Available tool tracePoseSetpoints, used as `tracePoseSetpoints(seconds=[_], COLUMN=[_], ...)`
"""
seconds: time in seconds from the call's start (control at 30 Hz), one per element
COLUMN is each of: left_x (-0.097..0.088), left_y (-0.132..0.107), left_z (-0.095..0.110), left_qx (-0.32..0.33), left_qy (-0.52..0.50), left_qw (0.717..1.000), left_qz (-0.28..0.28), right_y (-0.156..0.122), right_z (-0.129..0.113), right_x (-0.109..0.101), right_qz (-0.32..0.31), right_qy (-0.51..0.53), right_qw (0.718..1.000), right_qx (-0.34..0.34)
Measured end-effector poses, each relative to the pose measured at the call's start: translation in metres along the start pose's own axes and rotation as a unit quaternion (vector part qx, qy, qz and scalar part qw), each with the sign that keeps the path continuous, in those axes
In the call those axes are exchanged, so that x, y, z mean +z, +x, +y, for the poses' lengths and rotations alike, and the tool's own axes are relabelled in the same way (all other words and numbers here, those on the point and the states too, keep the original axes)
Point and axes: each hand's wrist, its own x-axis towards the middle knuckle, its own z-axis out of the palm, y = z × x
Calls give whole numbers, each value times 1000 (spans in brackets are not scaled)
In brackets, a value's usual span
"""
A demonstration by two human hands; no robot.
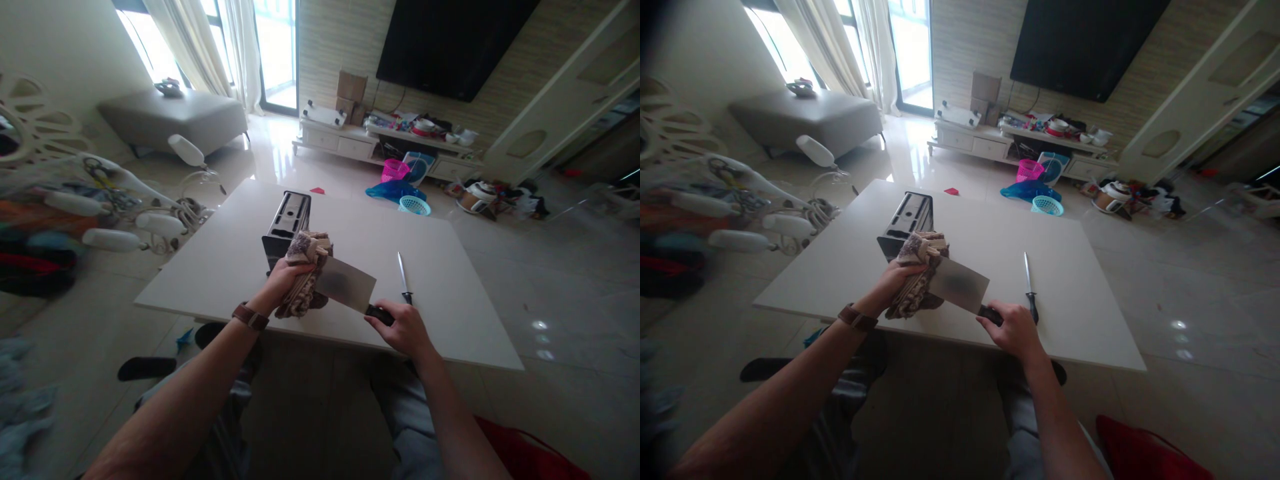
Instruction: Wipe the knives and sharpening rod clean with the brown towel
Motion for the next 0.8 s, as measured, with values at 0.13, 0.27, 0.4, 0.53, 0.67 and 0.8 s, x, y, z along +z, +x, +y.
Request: tracePoseSetpoints(seconds=[0.13, 0.27, 0.4, 0.53, 0.67, 0.8], left_x=[-1, -1, 0, -1, -3, -2], left_y=[0, 1, 1, 3, 4, 2], left_z=[0, -1, -4, -8, -11, -10], left_qx=[-9, 0, 1, 14, 11, 12], left_qy=[8, 2, -5, 3, -11, -7], left_qw=[1000, 1000, 999, 997, 998, 998], left_qz=[6, 17, 53, 74, 55, 57], right_y=[1, 2, 2, 2, 2, 1], right_z=[-2, -3, -3, -3, -4, -5], right_x=[1, 0, 1, 0, 0, 0], right_qz=[-2, 7, 9, 9, 10, 12], right_qy=[-7, -15, -25, -24, -17, -13], right_qw=[1000, 1000, 1000, 1000, 1000, 1000], right_qx=[3, -2, 2, 6, 6, 4])
